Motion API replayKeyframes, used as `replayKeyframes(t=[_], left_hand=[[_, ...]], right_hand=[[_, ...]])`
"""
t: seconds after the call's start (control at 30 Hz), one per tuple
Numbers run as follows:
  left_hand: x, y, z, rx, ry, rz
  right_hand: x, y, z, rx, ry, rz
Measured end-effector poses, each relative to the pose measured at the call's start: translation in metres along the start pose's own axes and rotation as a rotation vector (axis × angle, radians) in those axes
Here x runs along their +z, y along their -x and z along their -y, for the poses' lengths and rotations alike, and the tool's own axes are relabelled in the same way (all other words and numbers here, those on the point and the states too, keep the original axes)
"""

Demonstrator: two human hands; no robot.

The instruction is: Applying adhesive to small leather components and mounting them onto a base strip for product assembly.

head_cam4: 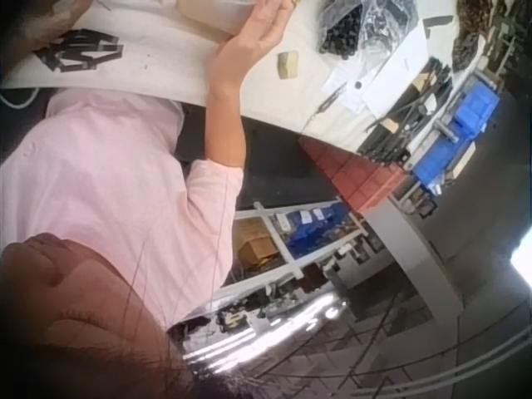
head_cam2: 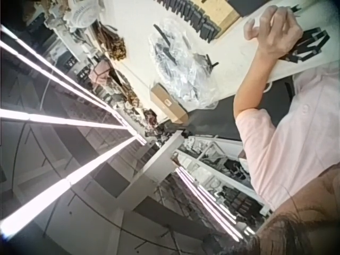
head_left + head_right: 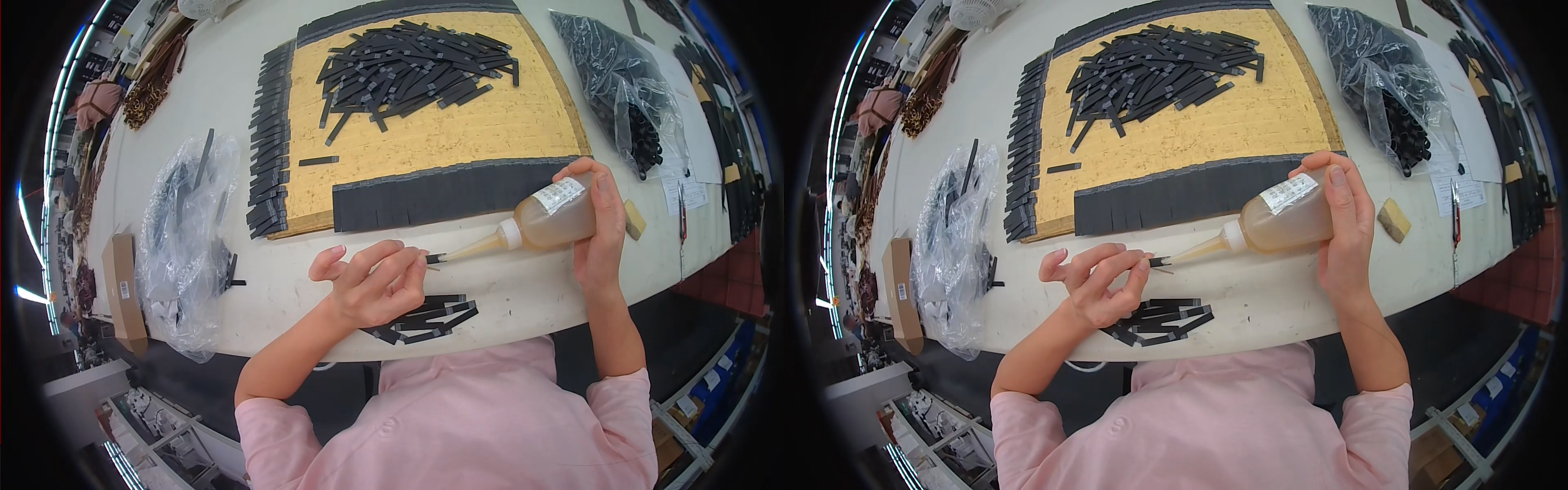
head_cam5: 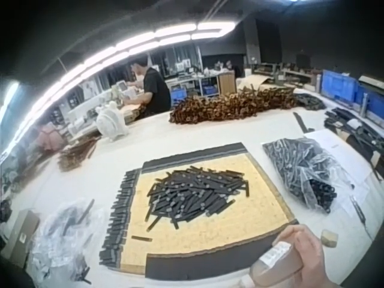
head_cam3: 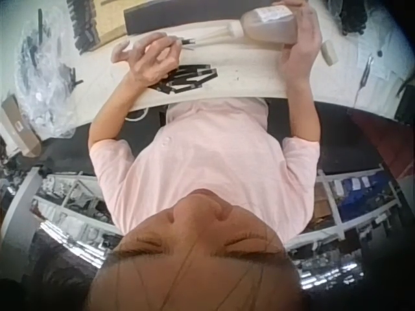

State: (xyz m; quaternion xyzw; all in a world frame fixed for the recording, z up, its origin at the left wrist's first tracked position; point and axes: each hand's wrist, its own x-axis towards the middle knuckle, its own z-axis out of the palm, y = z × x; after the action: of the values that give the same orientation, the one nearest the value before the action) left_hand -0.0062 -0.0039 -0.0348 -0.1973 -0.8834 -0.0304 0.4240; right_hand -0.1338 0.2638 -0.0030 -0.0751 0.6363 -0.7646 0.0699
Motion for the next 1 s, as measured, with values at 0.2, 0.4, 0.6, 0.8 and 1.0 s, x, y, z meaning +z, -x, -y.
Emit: replayKeyframes(t=[0.2,0.4,0.6,0.8,1.0], left_hand=[[0.0008,0.0029,0.001,0.009,0.004,-0.007],[-0.0014,0.0019,0.001,0.01,0.015,0.01],[-0.002,0.0028,0.0016,0.018,0.011,0.02],[0.0019,0.0019,0.0015,0.004,0.031,-0.008],[0.0002,-0.0007,0.0029,0.016,0.036,-0.011]], right_hand=[[0.0019,-0.0013,-0.0014,-0.017,-0.001,-0.006],[0.0011,0.0004,0.0007,0.007,-0.01,0.015],[0.0039,0.0002,0.0001,-0.014,-0.004,-0.013],[0.0043,-0.0002,0.0003,0.003,0.007,-0.002],[-0.0028,-0.0004,0.0046,0.028,-0.009,0.053]])
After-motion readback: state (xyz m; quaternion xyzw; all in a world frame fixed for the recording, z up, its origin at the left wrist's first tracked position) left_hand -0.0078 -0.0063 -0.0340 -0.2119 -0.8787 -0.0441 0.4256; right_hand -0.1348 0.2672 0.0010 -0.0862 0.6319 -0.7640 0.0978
